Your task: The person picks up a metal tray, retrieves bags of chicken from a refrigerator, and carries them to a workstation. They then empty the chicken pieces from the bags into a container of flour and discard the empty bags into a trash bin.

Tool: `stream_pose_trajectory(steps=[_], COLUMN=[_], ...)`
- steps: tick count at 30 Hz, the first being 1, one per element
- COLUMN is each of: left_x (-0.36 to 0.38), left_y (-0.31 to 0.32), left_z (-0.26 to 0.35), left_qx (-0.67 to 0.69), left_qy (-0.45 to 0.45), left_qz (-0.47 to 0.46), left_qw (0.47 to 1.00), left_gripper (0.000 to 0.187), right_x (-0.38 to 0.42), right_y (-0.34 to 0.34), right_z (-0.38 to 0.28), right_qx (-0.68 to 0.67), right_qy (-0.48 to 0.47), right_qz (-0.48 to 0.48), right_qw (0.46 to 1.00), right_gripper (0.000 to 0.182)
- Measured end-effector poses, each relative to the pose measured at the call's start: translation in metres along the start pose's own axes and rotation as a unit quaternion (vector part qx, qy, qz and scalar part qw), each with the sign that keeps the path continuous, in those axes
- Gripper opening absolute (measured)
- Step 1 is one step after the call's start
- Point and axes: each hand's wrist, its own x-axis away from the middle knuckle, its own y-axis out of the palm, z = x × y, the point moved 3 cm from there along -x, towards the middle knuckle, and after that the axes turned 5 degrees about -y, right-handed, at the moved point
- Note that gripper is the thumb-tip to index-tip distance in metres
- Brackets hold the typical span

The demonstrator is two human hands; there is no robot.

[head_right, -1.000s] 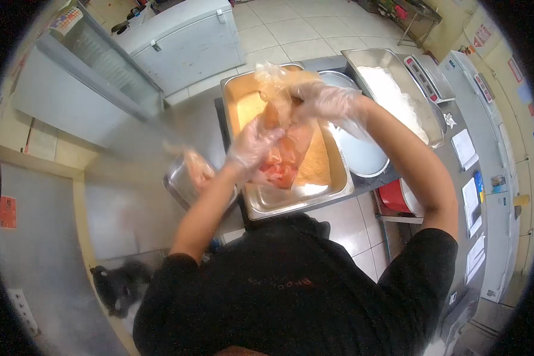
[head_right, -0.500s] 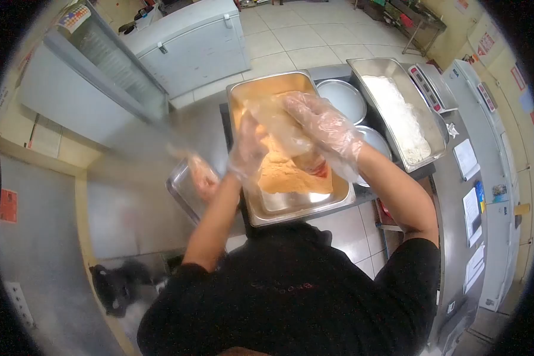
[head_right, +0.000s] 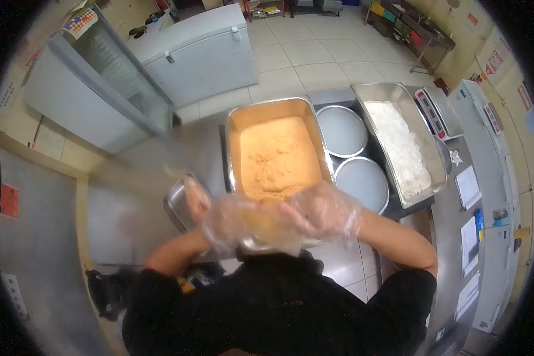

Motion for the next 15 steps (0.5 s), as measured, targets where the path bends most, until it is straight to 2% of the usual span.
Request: stream_pose_trajectory(steps=[1, 2, 4, 5, 7, 8, 10, 11, 12, 13, 14, 15], left_x=[0.004, 0.006, 0.009, 0.012, 0.015, 0.016, 0.013, 0.021, 0.029, 0.033, 0.037, 0.042], left_y=[0.001, 0.001, 0.002, 0.005, 0.009, 0.011, 0.006, 0.011, 0.012, 0.010, 0.014, 0.017], left_z=[0.009, 0.014, 0.013, 0.008, 0.001, 0.008, 0.016, 0.003, -0.020, -0.042, -0.060, -0.084], left_qx=[-0.078, -0.079, -0.040, -0.038, -0.219, -0.216, -0.161, -0.156, -0.014, 0.127, 0.132, 0.399], left_qy=[0.043, 0.038, -0.048, -0.052, 0.051, 0.045, -0.157, -0.165, -0.070, 0.030, 0.025, -0.093], left_qz=[0.001, 0.001, -0.010, -0.008, 0.023, 0.026, 0.037, 0.035, 0.117, 0.192, 0.188, 0.205], left_qw=[0.996, 0.996, 0.998, 0.998, 0.974, 0.975, 0.974, 0.973, 0.991, 0.973, 0.973, 0.889], left_gripper=[0.023, 0.023, 0.027, 0.027, 0.027, 0.027, 0.026, 0.026, 0.026, 0.027, 0.027, 0.034], right_x=[-0.001, 0.000, 0.003, 0.007, 0.009, 0.007, -0.002, -0.008, -0.020, -0.031, -0.039, -0.046], right_y=[-0.005, -0.004, -0.001, 0.003, 0.009, 0.011, 0.012, 0.013, 0.010, 0.005, 0.005, 0.010], right_z=[-0.006, -0.005, 0.000, 0.003, 0.012, 0.013, 0.027, 0.026, 0.023, 0.021, 0.021, 0.020], right_qx=[-0.031, -0.037, 0.028, 0.024, 0.041, 0.035, 0.008, 0.000, -0.039, -0.074, -0.078, -0.072], right_qy=[0.006, 0.005, 0.019, 0.018, -0.015, -0.016, 0.092, 0.095, 0.065, 0.036, 0.044, 0.043], right_qz=[-0.009, -0.009, -0.037, -0.041, 0.007, 0.003, -0.023, -0.027, -0.016, -0.002, -0.002, -0.081], right_qw=[0.999, 0.999, 0.999, 0.999, 0.999, 0.999, 0.995, 0.995, 0.997, 0.997, 0.996, 0.993], right_gripper=[0.032, 0.032, 0.031, 0.031, 0.028, 0.028, 0.032, 0.032, 0.036, 0.040, 0.040, 0.044])
